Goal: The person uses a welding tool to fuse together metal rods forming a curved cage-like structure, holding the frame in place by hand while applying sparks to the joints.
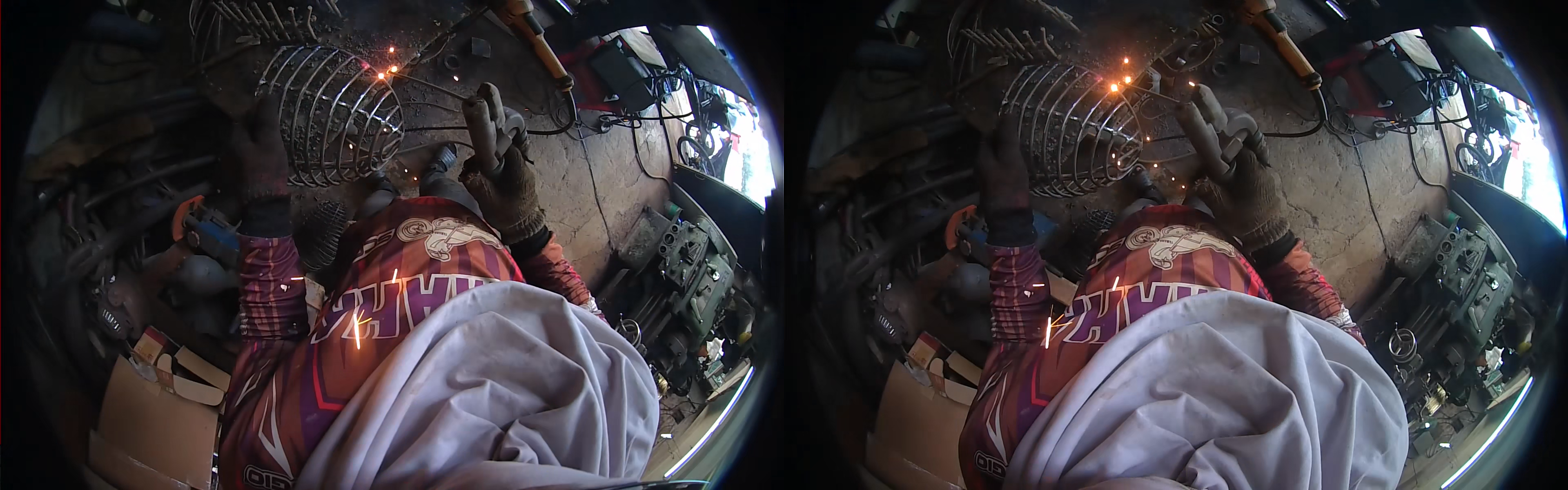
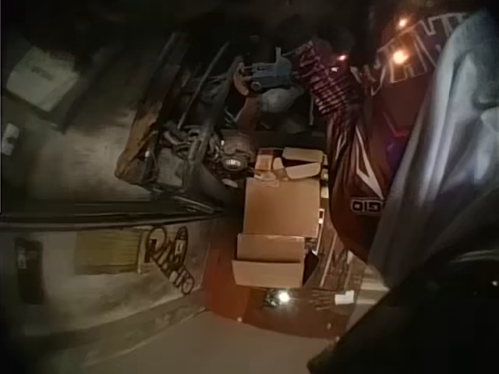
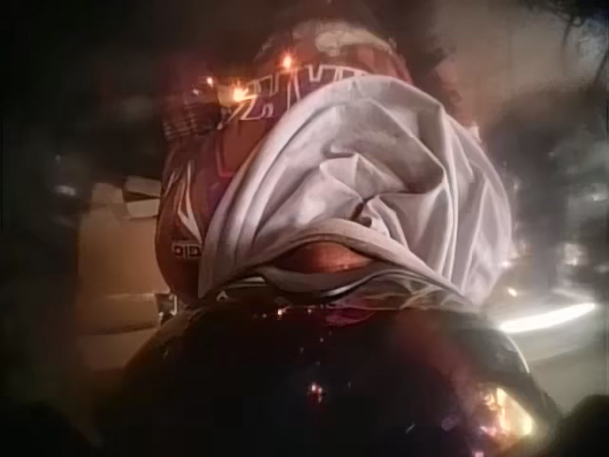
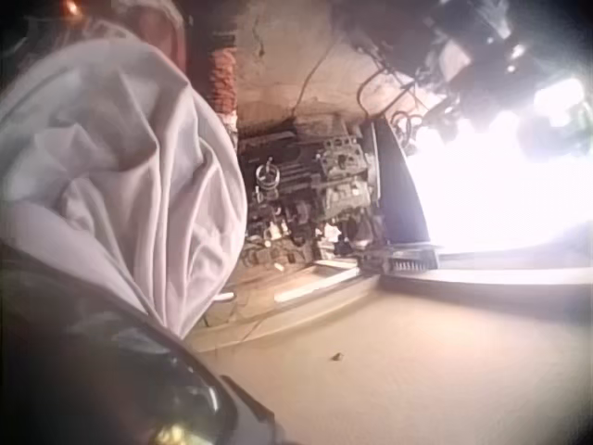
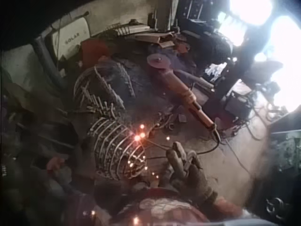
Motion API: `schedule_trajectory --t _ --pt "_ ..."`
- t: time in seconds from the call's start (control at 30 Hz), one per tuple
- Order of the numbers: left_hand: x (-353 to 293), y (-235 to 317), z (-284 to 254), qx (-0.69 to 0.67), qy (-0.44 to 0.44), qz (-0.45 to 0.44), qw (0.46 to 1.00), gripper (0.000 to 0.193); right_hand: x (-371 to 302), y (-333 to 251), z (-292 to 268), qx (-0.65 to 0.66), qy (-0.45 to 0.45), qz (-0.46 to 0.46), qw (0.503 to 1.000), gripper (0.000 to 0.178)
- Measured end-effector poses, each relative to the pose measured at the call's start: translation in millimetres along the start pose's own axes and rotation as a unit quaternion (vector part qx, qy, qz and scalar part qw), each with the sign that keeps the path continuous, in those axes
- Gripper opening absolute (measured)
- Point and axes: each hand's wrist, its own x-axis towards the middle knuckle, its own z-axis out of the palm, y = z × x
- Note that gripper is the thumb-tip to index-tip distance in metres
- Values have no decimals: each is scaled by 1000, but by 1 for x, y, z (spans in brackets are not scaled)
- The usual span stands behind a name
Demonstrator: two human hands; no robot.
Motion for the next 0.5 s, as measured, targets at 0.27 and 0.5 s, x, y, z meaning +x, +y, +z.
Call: schedule_trajectory --t 0.27,0.5 --pt "-4 20 -1 34 -16 -67 997 71 -5 9 1 75 -4 79 994 65" --pt "-4 14 -2 46 -17 -59 997 74 -1 -1 1 122 -17 113 986 61"
